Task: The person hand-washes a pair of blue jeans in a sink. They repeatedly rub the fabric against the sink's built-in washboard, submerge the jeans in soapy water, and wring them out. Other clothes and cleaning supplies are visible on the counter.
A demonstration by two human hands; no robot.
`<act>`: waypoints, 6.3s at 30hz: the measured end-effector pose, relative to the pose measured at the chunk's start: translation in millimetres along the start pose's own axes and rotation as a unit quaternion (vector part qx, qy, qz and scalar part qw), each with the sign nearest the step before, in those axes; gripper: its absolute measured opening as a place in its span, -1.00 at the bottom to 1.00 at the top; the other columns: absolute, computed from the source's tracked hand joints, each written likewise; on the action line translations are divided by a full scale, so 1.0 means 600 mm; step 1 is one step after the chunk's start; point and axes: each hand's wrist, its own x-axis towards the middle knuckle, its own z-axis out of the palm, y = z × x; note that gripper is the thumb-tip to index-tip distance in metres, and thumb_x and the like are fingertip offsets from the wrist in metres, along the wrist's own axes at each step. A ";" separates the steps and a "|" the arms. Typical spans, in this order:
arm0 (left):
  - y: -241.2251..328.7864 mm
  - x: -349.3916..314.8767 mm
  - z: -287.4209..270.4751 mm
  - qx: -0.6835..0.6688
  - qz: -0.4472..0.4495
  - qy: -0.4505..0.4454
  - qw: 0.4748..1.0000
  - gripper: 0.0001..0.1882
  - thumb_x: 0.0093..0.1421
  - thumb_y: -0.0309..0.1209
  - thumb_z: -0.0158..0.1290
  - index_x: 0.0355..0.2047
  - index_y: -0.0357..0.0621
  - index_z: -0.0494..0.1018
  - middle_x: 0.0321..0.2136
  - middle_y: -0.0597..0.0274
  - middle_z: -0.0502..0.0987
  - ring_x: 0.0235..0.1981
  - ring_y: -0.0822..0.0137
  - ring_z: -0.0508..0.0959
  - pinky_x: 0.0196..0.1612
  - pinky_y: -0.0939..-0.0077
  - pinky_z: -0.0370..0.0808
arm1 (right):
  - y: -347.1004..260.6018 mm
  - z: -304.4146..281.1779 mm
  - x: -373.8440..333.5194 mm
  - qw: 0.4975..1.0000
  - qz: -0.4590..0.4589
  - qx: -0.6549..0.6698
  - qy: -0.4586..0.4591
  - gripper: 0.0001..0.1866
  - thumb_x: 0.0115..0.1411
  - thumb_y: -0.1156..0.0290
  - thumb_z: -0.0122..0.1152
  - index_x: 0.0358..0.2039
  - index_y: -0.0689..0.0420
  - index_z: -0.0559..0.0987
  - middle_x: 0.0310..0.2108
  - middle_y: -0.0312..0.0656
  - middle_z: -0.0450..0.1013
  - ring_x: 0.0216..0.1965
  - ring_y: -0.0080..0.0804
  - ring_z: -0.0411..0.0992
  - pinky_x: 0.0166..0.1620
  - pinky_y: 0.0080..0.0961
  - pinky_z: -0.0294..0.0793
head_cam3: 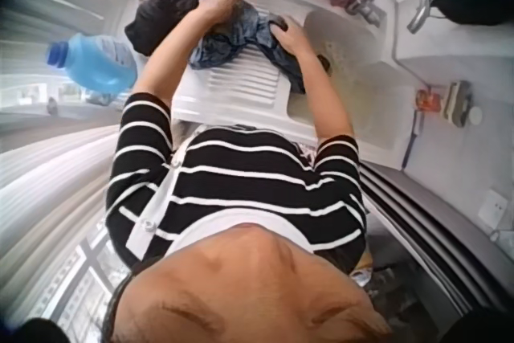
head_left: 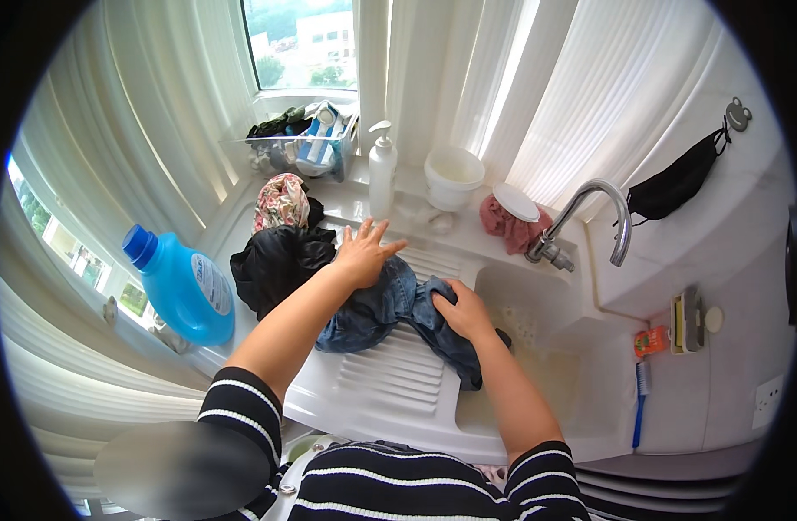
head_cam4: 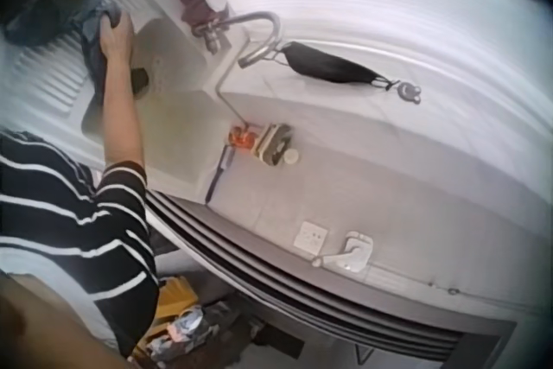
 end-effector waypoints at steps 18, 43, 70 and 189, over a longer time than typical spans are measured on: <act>0.022 -0.208 -0.106 -0.056 0.019 -0.228 0.972 -0.76 0.02 -0.20 0.24 -0.44 -0.07 0.54 -0.32 0.12 0.58 -0.16 0.15 0.58 -0.18 0.28 0.50 | 0.043 -0.018 -0.011 0.978 -0.031 0.182 0.095 -0.63 0.00 0.39 0.21 -0.14 0.19 0.58 -0.12 -0.01 0.49 -0.09 -0.22 0.43 0.04 -0.40 0.37; 0.028 0.002 0.095 -0.096 -0.117 0.139 0.979 -0.60 0.20 -0.01 0.06 -0.25 -0.10 0.53 0.01 0.00 0.44 0.20 -0.07 0.27 0.22 -0.16 0.12 | 0.007 0.095 0.051 0.976 -0.062 -0.179 0.106 -0.24 -0.06 -0.21 0.33 0.10 -0.09 0.44 0.05 -0.16 0.39 0.15 -0.10 0.27 0.10 0.25 0.08; 0.060 0.053 0.096 -0.207 -0.081 0.260 0.940 -0.73 0.17 -0.25 0.11 -0.43 -0.25 0.54 -0.16 -0.01 0.58 -0.10 -0.08 0.50 0.04 0.10 0.39 | 0.033 0.074 0.115 0.938 -0.192 -0.178 0.227 -0.59 0.02 0.15 0.24 -0.12 0.03 0.52 -0.23 -0.09 0.43 -0.14 -0.01 0.37 -0.05 -0.14 0.32; 0.062 -0.088 -0.045 0.133 0.053 -0.233 0.962 0.40 -0.38 0.08 0.46 0.43 0.20 -0.14 0.39 0.01 -0.02 0.42 -0.15 -0.17 0.24 -0.56 -0.21 | 0.048 -0.013 -0.163 0.972 0.027 -0.231 -0.024 0.11 -0.12 0.05 0.51 0.38 -0.02 0.09 0.14 0.20 0.26 0.18 0.08 0.27 0.18 -0.23 0.32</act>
